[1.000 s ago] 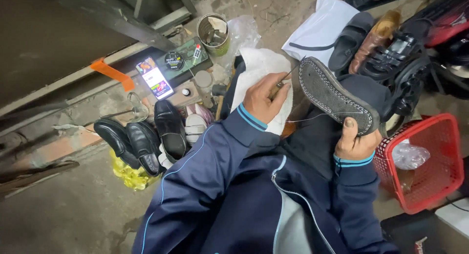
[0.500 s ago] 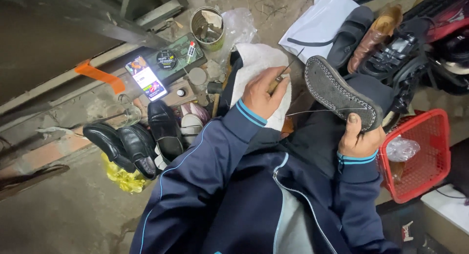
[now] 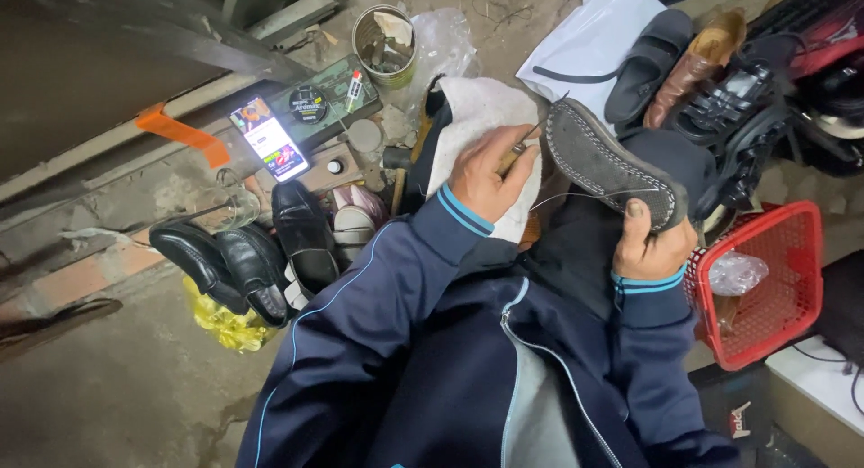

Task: Hand-sewing a shoe sole to the upper part of a shoe using a needle and thread.

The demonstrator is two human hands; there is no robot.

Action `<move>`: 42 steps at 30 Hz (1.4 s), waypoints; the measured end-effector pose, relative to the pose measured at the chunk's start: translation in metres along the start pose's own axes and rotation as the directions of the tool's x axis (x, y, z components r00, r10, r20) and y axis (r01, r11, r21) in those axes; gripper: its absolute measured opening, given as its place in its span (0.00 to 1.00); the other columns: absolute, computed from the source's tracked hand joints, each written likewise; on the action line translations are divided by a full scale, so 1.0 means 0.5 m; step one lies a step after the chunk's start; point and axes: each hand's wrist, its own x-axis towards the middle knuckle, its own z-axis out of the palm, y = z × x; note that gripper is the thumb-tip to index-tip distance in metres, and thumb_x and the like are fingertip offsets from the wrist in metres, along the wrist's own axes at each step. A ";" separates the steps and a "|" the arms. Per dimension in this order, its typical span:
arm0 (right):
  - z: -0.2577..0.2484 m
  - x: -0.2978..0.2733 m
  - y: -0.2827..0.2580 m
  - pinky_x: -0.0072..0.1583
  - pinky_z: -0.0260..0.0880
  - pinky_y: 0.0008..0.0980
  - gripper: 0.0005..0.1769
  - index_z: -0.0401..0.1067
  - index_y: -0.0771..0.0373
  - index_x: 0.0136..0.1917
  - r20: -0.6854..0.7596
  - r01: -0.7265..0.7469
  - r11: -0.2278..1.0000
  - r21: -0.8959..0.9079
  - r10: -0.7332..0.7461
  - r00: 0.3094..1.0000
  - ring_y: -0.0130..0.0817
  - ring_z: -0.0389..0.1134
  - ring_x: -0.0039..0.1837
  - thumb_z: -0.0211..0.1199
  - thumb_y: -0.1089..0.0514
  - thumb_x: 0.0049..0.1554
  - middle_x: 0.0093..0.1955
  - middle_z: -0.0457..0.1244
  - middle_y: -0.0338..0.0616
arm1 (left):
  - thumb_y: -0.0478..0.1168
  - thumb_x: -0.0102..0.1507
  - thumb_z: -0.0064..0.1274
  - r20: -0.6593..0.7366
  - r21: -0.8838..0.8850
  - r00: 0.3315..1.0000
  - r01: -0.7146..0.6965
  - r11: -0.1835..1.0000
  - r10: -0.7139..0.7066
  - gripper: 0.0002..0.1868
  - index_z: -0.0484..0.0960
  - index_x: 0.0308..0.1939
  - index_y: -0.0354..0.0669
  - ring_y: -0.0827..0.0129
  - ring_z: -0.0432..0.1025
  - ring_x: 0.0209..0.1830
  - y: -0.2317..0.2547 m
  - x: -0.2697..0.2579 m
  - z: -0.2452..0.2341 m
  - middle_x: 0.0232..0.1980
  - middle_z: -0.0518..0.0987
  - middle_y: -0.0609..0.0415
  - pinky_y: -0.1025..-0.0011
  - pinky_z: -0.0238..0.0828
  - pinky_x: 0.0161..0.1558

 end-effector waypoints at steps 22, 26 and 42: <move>-0.047 -0.115 0.034 0.46 0.68 0.44 0.19 0.74 0.69 0.35 -0.087 -0.497 0.862 0.096 0.505 0.859 0.57 0.69 0.40 0.68 0.56 0.65 0.30 0.63 0.60 | 0.32 0.66 0.57 0.142 0.078 0.977 0.147 0.986 -0.157 0.12 0.84 0.54 0.39 0.47 0.80 0.46 -0.012 -0.007 -0.020 0.44 0.85 0.41 0.53 0.79 0.46; -0.030 -0.157 0.035 0.44 0.67 0.46 0.28 0.75 0.65 0.29 -0.021 -0.774 0.615 0.148 0.785 0.619 0.46 0.67 0.35 0.66 0.46 0.64 0.27 0.66 0.54 | 0.33 0.66 0.58 0.172 0.197 0.964 0.167 0.966 -0.202 0.11 0.85 0.52 0.42 0.53 0.80 0.45 0.007 0.024 -0.018 0.43 0.85 0.44 0.57 0.76 0.48; -0.062 -0.085 -0.021 0.34 0.70 0.31 0.20 0.75 0.66 0.31 0.082 -0.657 0.644 0.391 0.687 0.722 0.35 0.71 0.29 0.69 0.54 0.61 0.29 0.71 0.47 | 0.37 0.67 0.55 0.467 0.287 0.786 0.298 0.911 -0.404 0.16 0.83 0.59 0.39 0.46 0.77 0.57 0.173 -0.003 0.026 0.52 0.84 0.35 0.52 0.73 0.57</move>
